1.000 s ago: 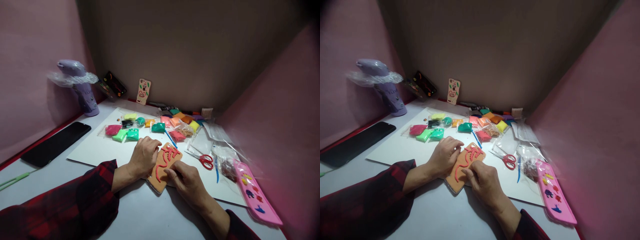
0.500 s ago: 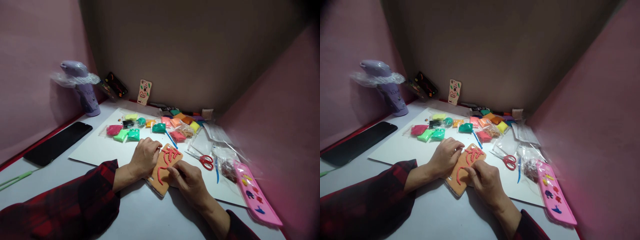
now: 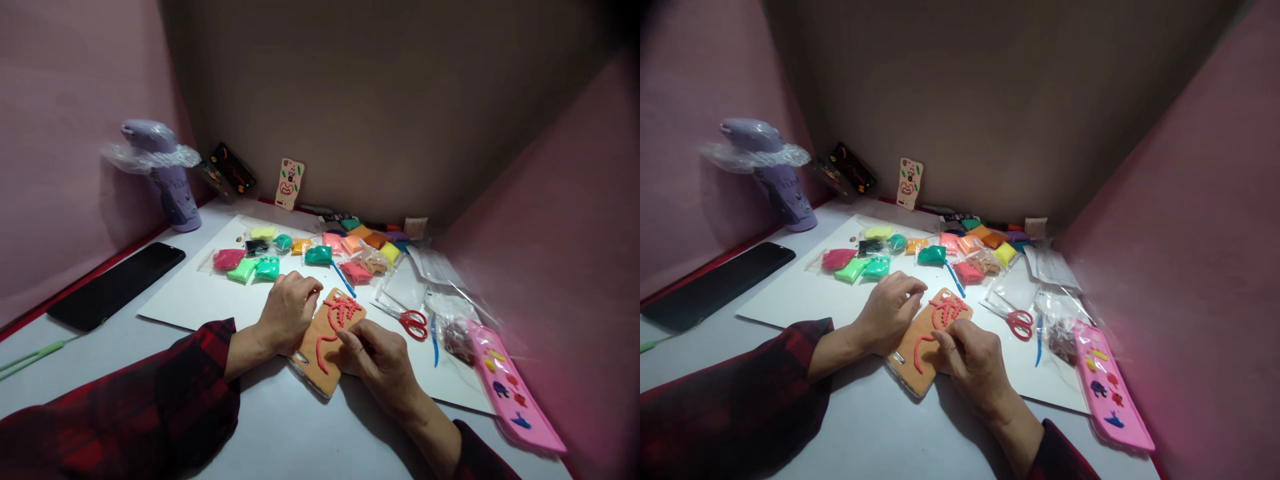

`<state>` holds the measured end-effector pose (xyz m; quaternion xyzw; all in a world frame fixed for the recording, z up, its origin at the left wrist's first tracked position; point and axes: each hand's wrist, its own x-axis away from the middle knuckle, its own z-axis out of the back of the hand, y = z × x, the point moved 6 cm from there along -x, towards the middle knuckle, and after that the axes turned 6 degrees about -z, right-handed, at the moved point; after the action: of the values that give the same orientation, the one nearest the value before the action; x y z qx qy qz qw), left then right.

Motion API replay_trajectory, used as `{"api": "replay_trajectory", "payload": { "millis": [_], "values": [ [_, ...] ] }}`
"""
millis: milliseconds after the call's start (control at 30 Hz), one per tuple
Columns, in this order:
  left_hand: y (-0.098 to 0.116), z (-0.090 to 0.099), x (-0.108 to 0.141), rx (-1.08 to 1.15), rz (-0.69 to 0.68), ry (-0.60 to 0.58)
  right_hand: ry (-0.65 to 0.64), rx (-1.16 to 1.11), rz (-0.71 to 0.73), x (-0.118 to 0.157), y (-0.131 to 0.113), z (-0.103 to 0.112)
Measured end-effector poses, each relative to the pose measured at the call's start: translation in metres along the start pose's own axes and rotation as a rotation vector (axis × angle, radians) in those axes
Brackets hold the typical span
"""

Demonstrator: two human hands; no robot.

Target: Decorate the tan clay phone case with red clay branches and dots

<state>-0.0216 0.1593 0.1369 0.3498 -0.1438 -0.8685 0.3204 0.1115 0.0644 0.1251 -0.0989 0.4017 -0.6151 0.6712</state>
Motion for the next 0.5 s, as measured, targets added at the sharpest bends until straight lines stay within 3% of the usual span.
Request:
{"api": "replay_trajectory", "payload": {
  "millis": [300,500],
  "values": [
    [-0.015,0.007,-0.006,0.173,0.151,0.056,-0.013,-0.013,-0.02,0.0,0.001,-0.002],
    [-0.023,0.0,-0.004,0.367,0.25,0.045,-0.024,0.002,-0.024,0.002,0.001,-0.002]
  ]
}}
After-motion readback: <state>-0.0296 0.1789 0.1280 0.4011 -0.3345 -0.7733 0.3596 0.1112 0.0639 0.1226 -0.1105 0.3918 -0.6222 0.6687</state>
